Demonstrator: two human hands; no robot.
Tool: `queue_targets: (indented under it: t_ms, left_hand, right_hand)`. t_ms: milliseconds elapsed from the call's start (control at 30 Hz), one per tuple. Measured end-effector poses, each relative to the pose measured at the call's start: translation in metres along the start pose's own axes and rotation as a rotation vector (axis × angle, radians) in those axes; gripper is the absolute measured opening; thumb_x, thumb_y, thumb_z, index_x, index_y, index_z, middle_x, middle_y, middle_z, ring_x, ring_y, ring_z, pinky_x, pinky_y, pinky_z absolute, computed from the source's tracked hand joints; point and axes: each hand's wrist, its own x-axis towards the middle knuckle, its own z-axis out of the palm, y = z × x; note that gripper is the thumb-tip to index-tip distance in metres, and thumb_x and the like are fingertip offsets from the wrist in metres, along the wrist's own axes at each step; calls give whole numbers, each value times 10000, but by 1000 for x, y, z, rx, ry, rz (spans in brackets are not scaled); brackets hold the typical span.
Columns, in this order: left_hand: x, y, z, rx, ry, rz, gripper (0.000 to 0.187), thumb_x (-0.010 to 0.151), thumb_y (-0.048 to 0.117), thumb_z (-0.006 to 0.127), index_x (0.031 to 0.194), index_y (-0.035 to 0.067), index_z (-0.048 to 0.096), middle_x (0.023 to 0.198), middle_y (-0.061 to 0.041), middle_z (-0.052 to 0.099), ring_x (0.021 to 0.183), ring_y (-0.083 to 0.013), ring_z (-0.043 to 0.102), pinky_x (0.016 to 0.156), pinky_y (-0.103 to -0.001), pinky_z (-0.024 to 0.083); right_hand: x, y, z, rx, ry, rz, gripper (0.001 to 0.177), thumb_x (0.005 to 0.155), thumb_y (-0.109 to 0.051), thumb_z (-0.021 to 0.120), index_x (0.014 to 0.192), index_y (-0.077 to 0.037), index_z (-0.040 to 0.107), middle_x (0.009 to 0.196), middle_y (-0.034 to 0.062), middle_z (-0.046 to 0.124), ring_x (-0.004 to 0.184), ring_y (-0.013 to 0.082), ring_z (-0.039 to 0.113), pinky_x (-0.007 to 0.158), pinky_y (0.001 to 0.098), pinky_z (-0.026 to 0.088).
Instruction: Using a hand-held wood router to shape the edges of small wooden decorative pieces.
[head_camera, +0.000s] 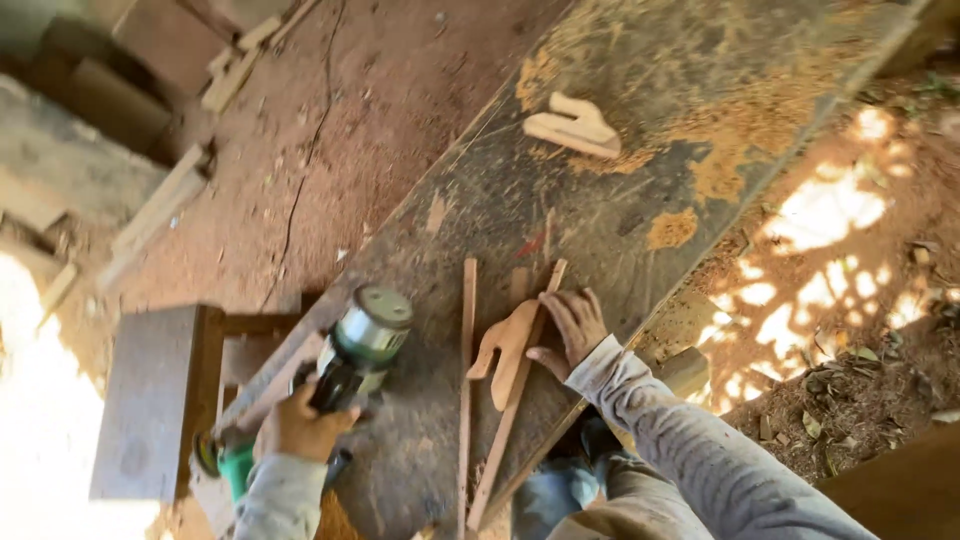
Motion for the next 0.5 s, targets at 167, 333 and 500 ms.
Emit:
queue_targets:
  t_ms: [167,333,500]
  left_hand:
    - [-27,17,2,-630,-30,-229,337,800,-32,814,1118,-90,717,599,-197,631,357,-273,479,318,-379,396]
    - [-58,44,51,-1109,-6,-26,263,785,-26,774,1040,-16,712,666,-140,672,364,-194,484,335,-304,413]
    - [-65,76,105,-1138,52,189,261,770,1,797,1016,-16,710,756,-155,733,377,-159,524,323,-275,465]
  right_hand:
    - [9,-6,-13,43,-82,2,791,920,-594,561,1437,-3,465,1369,212,558,1282,380,531,1201,579,255]
    - [4,-4,-12,47,-66,10,848,918,-606,560,1472,18,409,1368,204,558,1273,355,534,1203,526,254]
    - [6,-6,-11,20,-85,28,870,920,-646,529,1485,4,403,1419,233,525,1326,398,503,1213,547,251]
